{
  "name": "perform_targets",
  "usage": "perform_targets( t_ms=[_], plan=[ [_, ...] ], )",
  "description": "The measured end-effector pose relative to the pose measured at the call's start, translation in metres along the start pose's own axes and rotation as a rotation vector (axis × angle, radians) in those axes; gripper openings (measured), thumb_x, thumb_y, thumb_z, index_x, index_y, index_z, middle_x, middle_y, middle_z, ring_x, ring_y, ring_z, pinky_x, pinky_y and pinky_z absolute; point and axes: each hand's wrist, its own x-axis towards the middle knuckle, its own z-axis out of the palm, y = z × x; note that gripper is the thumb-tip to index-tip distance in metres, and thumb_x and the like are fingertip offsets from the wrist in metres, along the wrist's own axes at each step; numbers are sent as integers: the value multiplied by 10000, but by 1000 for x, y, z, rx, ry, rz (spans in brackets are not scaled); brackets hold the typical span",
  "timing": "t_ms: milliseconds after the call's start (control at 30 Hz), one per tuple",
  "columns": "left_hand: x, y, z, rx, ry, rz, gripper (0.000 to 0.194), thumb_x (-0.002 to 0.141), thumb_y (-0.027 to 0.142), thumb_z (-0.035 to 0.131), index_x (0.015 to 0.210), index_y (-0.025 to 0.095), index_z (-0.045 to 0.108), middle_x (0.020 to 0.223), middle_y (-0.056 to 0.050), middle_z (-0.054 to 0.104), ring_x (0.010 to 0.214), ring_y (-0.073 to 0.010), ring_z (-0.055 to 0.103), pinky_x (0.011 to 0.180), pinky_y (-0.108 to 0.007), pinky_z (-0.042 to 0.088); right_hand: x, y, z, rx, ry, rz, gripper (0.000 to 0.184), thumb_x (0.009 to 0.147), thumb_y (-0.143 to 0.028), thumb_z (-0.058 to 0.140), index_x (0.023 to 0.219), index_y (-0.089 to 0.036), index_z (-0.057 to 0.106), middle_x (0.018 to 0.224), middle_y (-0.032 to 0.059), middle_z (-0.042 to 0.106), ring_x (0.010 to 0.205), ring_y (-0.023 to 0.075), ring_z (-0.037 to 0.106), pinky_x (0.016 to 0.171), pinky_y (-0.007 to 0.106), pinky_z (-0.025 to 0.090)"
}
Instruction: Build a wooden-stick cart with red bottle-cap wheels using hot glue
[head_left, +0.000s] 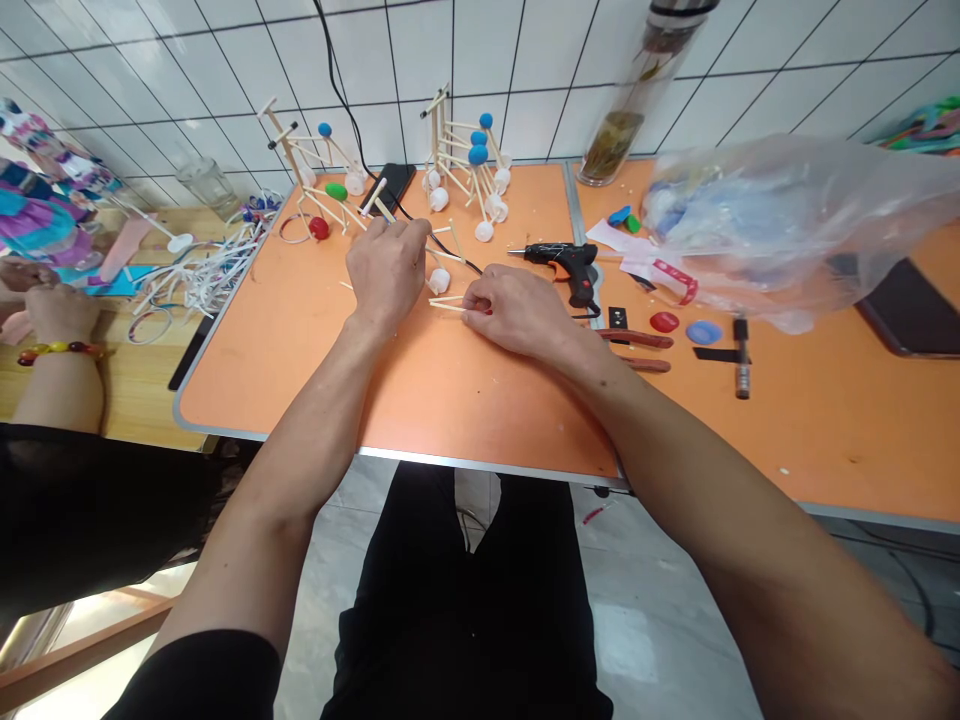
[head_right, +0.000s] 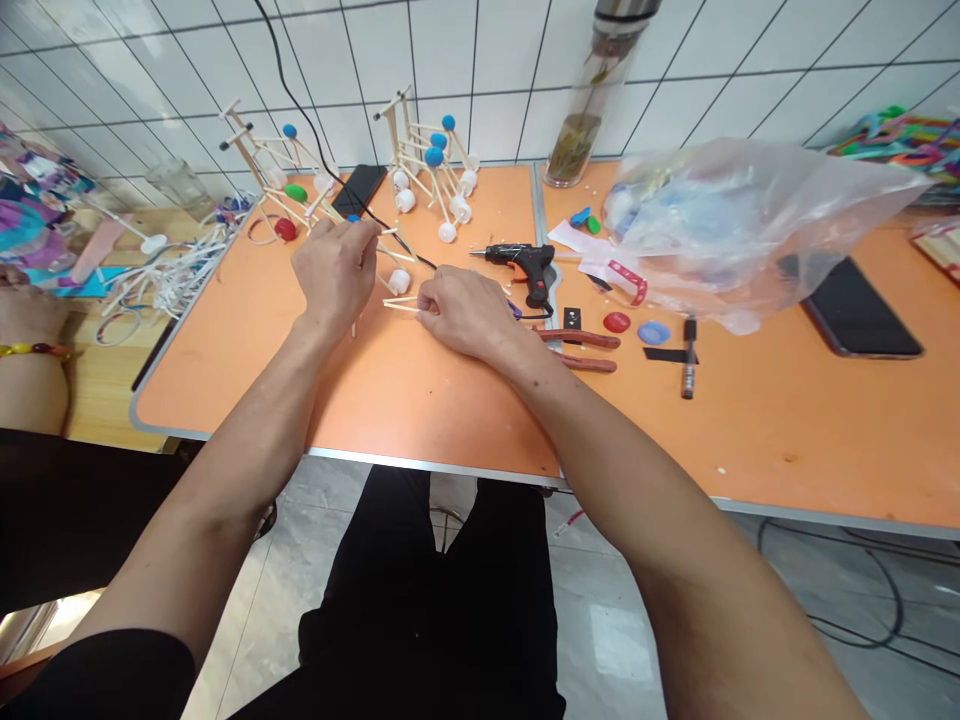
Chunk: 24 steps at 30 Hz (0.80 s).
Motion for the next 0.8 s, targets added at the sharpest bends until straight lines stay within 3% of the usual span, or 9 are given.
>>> perform_targets(
  t_ms=[100,300,467,567,667,800],
  plan=[
    [2,1,2,-51,17,13,215,1129,251,599,1133,326,800,1099,-119,824,1334,-411,741,1191,-544,585,-3,-6,2,-61,-22,-11,237,1116,-185,708,1120,-218,943,1313,176,897,1135,377,792,790,446,369],
    [3,-1,7,-263,69,42,74,1060,312,715,1003,330,760,935,-112,744,1303,-427,698,1133,-528,597,-4,-10,3,-41,-13,-22,179,1073,-198,765,1068,-247,936,1272,167,885,1116,386,785,794,459,413],
    [2,-1,8,-207,53,53,112,1083,275,697,1041,328,787,978,-118,766,1297,-417,703,1126,-526,584,5,5,0,169,202,79,120,1087,-237,787,1009,-237,879,1098,118,878,1048,351,796,884,450,502],
    [2,4,7,-168,33,72,166,1088,246,664,1064,322,810,1038,-139,804,1279,-421,714,1124,-542,581,13,16,2,301,352,148,71,1116,-222,812,1164,-196,857,998,66,831,999,312,794,924,424,531],
    [1,10,7,-240,27,67,137,1069,257,705,1061,336,818,1010,-133,800,1287,-418,720,1098,-522,604,20,19,3,342,351,150,203,1144,-258,852,1334,-189,835,1003,52,831,982,291,783,934,413,535],
    [0,16,7,-260,24,87,122,1080,285,713,1054,344,817,954,-125,802,1285,-419,737,1100,-518,629,25,11,1,287,346,141,73,1164,-299,822,1223,-259,835,1022,51,851,988,296,771,940,420,535]
  ],
)
